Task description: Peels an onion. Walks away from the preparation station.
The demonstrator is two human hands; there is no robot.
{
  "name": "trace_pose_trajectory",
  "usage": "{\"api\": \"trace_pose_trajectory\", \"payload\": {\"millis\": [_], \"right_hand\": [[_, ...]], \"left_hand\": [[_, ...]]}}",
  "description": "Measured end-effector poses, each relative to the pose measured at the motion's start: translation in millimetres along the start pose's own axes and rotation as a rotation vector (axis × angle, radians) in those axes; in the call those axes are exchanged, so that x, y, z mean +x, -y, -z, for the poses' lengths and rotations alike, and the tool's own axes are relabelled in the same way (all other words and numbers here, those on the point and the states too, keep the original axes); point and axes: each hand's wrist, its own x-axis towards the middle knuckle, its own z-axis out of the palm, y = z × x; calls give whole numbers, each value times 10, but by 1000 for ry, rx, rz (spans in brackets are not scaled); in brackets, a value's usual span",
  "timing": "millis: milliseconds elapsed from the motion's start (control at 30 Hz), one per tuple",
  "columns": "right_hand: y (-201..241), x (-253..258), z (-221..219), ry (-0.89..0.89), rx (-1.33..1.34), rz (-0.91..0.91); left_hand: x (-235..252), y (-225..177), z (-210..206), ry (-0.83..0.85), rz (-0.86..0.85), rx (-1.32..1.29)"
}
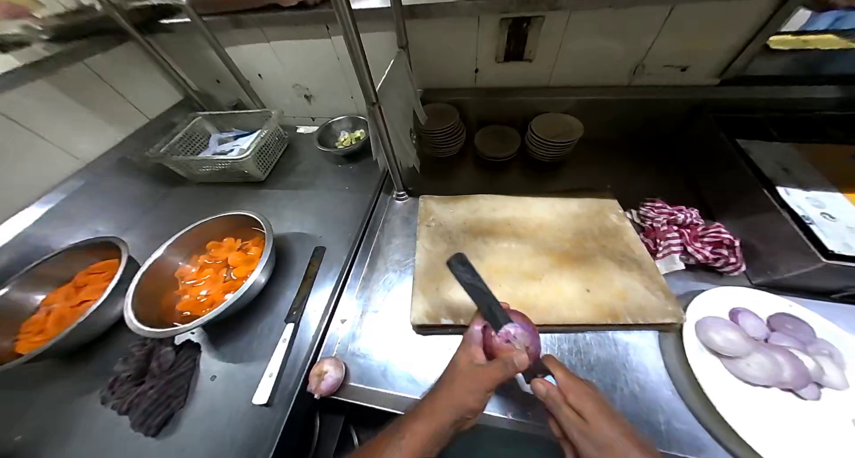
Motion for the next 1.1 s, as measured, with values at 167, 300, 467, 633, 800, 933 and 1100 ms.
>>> {"api": "trace_pose_trajectory", "payload": {"millis": [167, 300, 467, 633, 800, 933, 1100], "right_hand": [[1, 167, -7, 75, 203, 91], [2, 293, -67, 234, 428, 173], [118, 402, -148, 331, 345, 211], [249, 480, -223, 413, 265, 196], [468, 710, -405, 447, 223, 152], [687, 896, -573, 297, 91, 106], [776, 1118, -773, 85, 6, 149]], "left_hand": [[-24, -72, 246, 190, 15, -188], [-48, -29, 647, 383, -34, -400], [-172, -41, 882, 379, -195, -301], [-348, -158, 1101, 262, -236, -332], [-454, -264, 1332, 211, -234, -286], [-539, -330, 1404, 79, -201, -130], [-649, -515, 1581, 71, -144, 166]]}}
